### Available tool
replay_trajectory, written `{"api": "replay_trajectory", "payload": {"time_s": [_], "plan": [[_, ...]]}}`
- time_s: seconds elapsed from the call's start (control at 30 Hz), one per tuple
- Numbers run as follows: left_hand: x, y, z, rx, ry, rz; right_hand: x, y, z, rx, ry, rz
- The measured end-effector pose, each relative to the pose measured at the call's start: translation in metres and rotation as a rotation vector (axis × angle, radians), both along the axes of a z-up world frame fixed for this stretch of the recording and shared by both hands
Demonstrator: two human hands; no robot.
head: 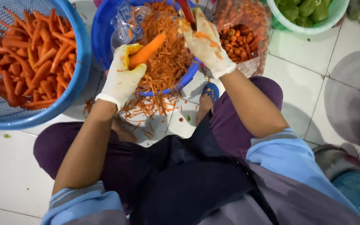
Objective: Peeling carrots using a hand peeler and sorting them into baskets.
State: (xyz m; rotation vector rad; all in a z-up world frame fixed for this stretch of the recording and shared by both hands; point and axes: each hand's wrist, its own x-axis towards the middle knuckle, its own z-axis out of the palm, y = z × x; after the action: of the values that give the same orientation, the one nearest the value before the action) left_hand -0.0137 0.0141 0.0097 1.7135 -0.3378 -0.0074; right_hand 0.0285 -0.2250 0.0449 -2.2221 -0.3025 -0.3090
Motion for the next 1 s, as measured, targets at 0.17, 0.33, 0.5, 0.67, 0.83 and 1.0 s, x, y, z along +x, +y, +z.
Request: {"api": "replay_trajectory", "payload": {"time_s": [0.17,0.33,0.5,0.67,0.83,1.0], "plan": [[0.0,-0.009,0.025,-0.159,0.188,-0.096,-0.016,0.018,0.004,0.33,0.287,0.391],[0.015,-0.014,0.0,-0.47,0.137,0.037,-0.04,0.039,0.013,0.471,0.536,0.255],[0.017,-0.031,-0.027,-0.719,0.323,0.137,-0.056,0.055,0.036,0.523,0.617,0.277],[0.025,-0.023,-0.028,-0.523,0.376,0.195,-0.04,0.038,0.016,0.462,0.329,0.225],[0.011,-0.026,0.003,-0.498,0.517,0.001,-0.042,0.035,0.005,-0.093,-0.234,0.205],[0.006,-0.023,0.008,-0.332,0.511,-0.084,-0.005,0.016,-0.037,-0.543,-0.681,-0.033]]}}
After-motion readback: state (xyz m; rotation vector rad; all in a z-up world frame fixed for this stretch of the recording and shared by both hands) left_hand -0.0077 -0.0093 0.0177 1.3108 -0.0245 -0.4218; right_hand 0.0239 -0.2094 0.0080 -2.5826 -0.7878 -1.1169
